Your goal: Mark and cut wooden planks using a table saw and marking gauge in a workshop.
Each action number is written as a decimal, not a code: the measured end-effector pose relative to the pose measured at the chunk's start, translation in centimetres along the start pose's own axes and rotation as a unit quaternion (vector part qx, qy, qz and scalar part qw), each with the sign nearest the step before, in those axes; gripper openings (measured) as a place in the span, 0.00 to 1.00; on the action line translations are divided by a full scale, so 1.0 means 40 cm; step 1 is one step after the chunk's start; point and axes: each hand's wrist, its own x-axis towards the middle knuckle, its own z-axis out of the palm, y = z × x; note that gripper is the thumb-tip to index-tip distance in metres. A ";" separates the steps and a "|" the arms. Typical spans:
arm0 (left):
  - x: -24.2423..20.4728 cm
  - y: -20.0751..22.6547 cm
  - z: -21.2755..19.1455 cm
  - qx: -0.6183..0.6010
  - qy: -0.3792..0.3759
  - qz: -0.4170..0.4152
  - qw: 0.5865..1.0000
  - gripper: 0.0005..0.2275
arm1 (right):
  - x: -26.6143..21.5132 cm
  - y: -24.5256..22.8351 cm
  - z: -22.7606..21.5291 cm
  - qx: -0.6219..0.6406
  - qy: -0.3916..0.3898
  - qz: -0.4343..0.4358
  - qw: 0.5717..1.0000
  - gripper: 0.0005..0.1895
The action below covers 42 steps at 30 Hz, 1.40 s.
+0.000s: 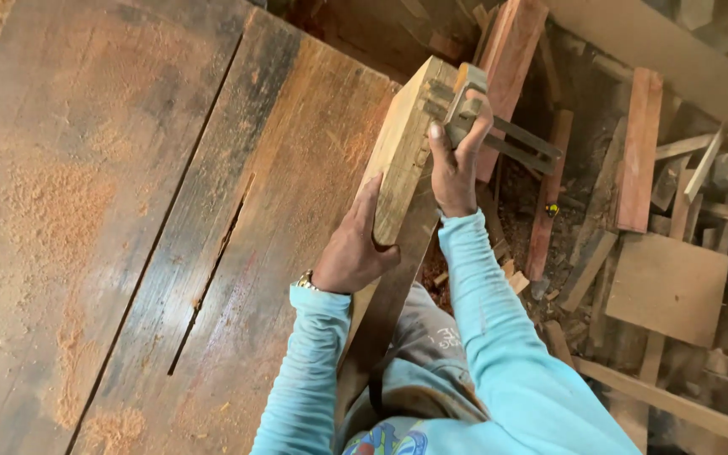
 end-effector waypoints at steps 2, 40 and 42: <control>0.005 0.002 0.004 0.006 0.004 0.005 1.000 0.45 | -0.002 -0.001 -0.007 0.120 -0.034 0.067 0.990 0.34; -0.014 0.008 0.000 -0.009 0.016 0.007 1.000 0.46 | -0.193 -0.153 0.001 0.011 -0.040 0.058 0.997 0.29; 0.006 -0.002 -0.001 0.004 0.021 0.012 1.000 0.46 | -0.188 -0.136 0.012 0.021 -0.032 0.052 0.998 0.29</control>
